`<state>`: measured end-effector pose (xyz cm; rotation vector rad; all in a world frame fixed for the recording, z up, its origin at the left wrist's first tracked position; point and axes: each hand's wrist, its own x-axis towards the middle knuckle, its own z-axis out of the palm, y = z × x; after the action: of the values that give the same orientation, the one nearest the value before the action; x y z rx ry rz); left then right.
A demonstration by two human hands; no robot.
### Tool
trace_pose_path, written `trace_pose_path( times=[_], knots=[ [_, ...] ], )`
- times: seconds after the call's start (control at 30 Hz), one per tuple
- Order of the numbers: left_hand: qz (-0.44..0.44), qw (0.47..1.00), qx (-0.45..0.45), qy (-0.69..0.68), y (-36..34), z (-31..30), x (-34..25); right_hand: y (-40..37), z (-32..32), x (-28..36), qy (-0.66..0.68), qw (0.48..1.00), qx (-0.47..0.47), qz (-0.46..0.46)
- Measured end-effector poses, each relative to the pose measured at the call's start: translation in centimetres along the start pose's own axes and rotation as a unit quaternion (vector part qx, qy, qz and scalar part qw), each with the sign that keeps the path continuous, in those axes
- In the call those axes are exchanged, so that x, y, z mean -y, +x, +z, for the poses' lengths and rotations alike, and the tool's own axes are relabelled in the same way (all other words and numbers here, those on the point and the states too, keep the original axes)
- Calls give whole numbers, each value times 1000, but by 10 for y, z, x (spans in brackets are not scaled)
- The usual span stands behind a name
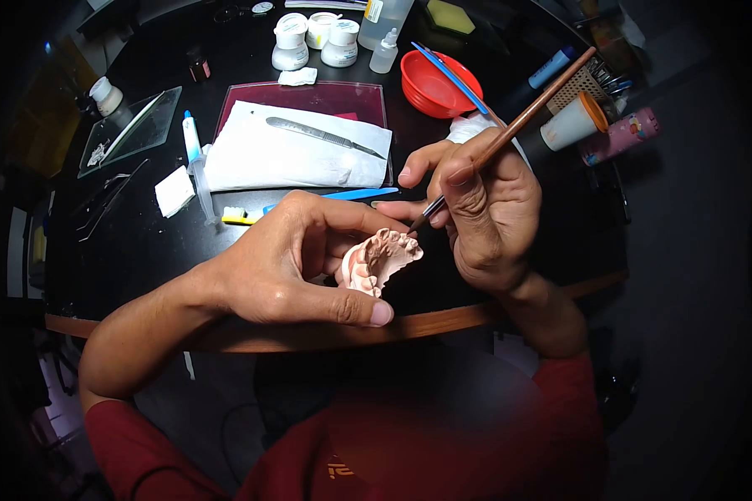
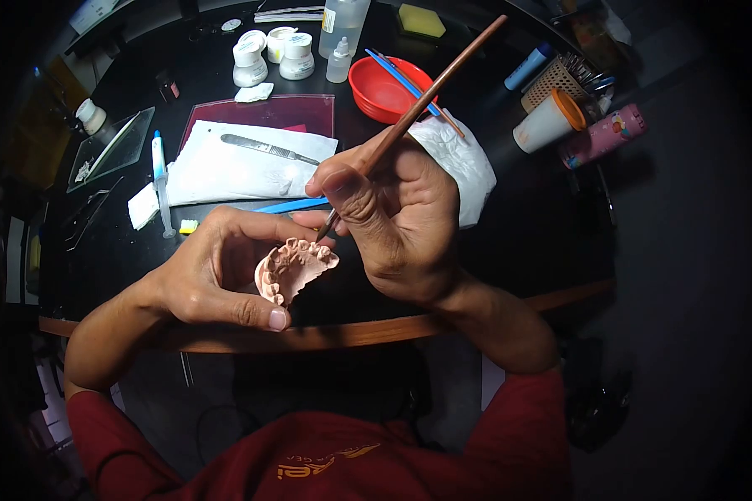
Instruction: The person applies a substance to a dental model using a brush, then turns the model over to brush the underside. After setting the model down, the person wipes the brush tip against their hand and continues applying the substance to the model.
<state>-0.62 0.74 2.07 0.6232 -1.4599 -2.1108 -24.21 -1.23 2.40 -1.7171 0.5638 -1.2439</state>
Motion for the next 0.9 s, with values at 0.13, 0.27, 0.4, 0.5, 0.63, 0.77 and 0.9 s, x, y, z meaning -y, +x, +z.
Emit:
trace_pose_path(
  times=[0.13,0.27,0.4,0.5,0.63,0.77,0.9],
  knots=[
    [7,1000,-2,5,0,0,2,-1,-1,-1,-2,1000,-6,3],
    [23,1000,1,-3,1,-1,4,0,3,1,6,1000,-9,3],
    [41,999,14,17,2,-3,2,0,3,0,7,1000,-11,-6],
    [49,998,16,25,2,-3,4,-1,0,-2,-1,1000,-4,-10],
    [30,999,8,24,1,-2,1,-4,2,-5,54,998,-22,-10],
    [77,997,6,14,3,-1,7,-4,7,-7,94,995,-38,-17],
    [78,997,5,17,2,-1,6,-3,6,-7,93,995,-34,-21]
  ],
)
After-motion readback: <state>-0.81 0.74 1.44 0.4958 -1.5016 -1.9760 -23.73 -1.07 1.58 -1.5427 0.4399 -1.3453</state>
